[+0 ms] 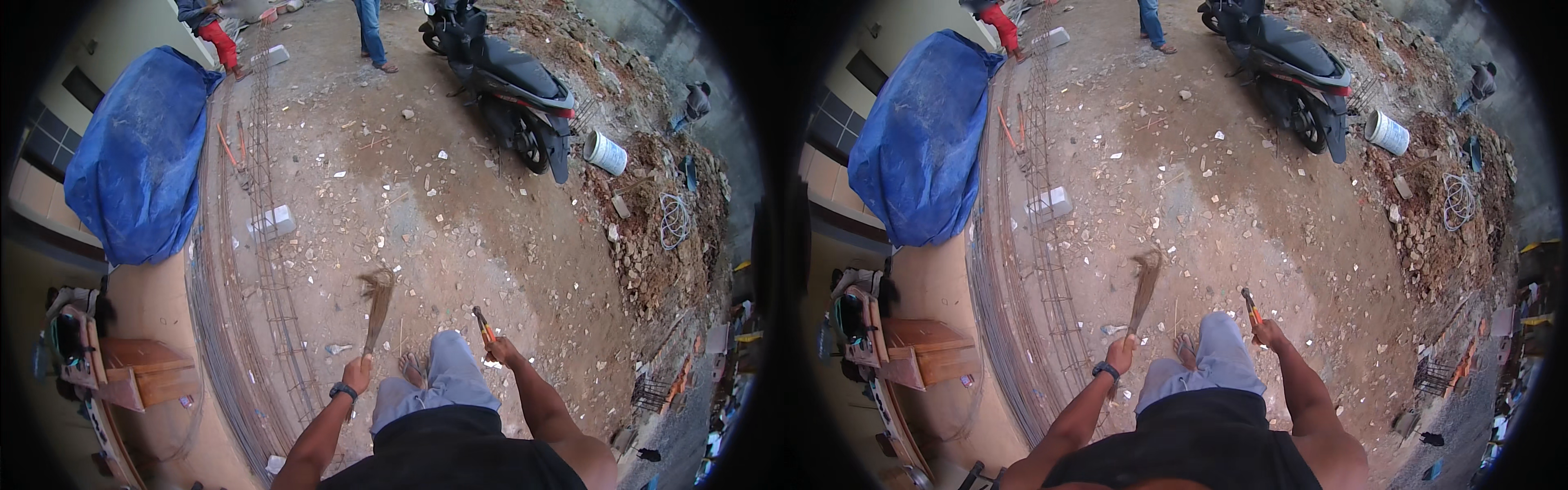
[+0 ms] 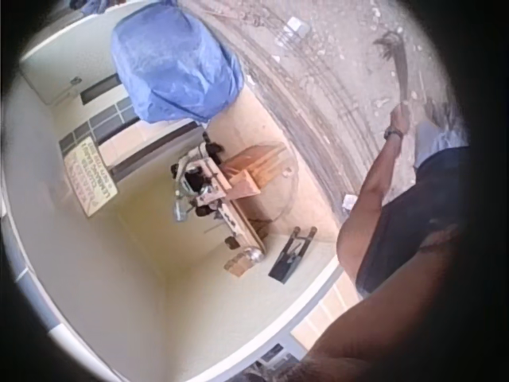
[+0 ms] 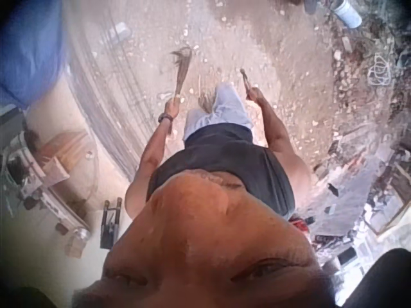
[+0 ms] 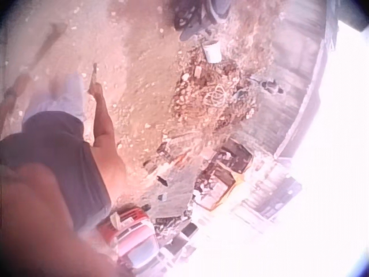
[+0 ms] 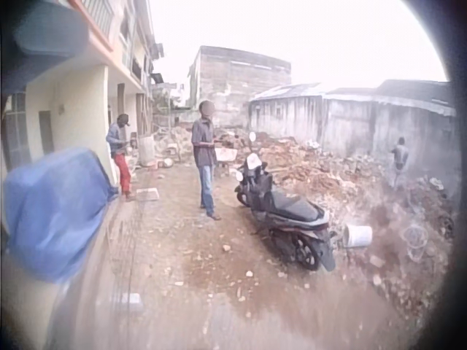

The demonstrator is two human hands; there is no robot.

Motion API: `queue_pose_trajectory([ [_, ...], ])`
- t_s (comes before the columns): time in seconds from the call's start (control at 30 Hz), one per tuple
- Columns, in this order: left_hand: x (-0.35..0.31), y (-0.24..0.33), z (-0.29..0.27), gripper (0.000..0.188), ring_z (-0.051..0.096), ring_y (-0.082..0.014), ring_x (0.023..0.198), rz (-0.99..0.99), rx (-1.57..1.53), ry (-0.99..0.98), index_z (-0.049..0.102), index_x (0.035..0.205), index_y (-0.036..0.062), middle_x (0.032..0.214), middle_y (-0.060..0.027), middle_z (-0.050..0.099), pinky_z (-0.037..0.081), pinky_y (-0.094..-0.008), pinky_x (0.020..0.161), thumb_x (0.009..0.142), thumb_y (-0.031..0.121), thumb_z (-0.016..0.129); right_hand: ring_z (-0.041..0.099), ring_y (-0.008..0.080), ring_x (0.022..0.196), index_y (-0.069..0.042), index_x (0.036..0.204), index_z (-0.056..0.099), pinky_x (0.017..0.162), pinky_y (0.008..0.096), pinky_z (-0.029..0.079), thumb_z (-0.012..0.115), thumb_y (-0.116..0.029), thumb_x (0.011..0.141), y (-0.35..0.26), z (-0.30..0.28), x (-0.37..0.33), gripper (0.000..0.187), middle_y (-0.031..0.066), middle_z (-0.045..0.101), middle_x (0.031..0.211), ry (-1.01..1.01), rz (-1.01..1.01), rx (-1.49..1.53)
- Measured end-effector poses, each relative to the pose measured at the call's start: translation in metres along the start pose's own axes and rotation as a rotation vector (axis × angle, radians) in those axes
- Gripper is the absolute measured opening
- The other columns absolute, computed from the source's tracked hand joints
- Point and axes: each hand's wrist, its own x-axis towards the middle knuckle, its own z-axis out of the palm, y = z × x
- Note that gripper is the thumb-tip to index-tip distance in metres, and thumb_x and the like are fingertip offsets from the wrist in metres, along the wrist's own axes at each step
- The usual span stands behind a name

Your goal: The person assembles a rebar cage by tying intersecting steel bars together using wire and pliers. The person repeatedly bends wire, wraps it around bar intersections, and twists it to secure the structure.

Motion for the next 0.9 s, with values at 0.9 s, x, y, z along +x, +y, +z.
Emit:
queue_pose_trajectory([
  [0.9,0.697,0.185,-0.278,0.054,0.057,-0.0197,0.053,-0.399,-0.364,-0.006,0.069,0.087,-0.0024,0.059,-0.0072,0.056,0.045,-0.039,0.051,0.099,0.047,0.049,0.059,0.0206,0.053,-0.003,0.069,0.066,0.05,0.0384,0.044,0.054,-0.043,0.093,-0.685,-0.128,0.465,0.048,0.0097,0.062,0.06,0.167,-0.204,-0.179],
])
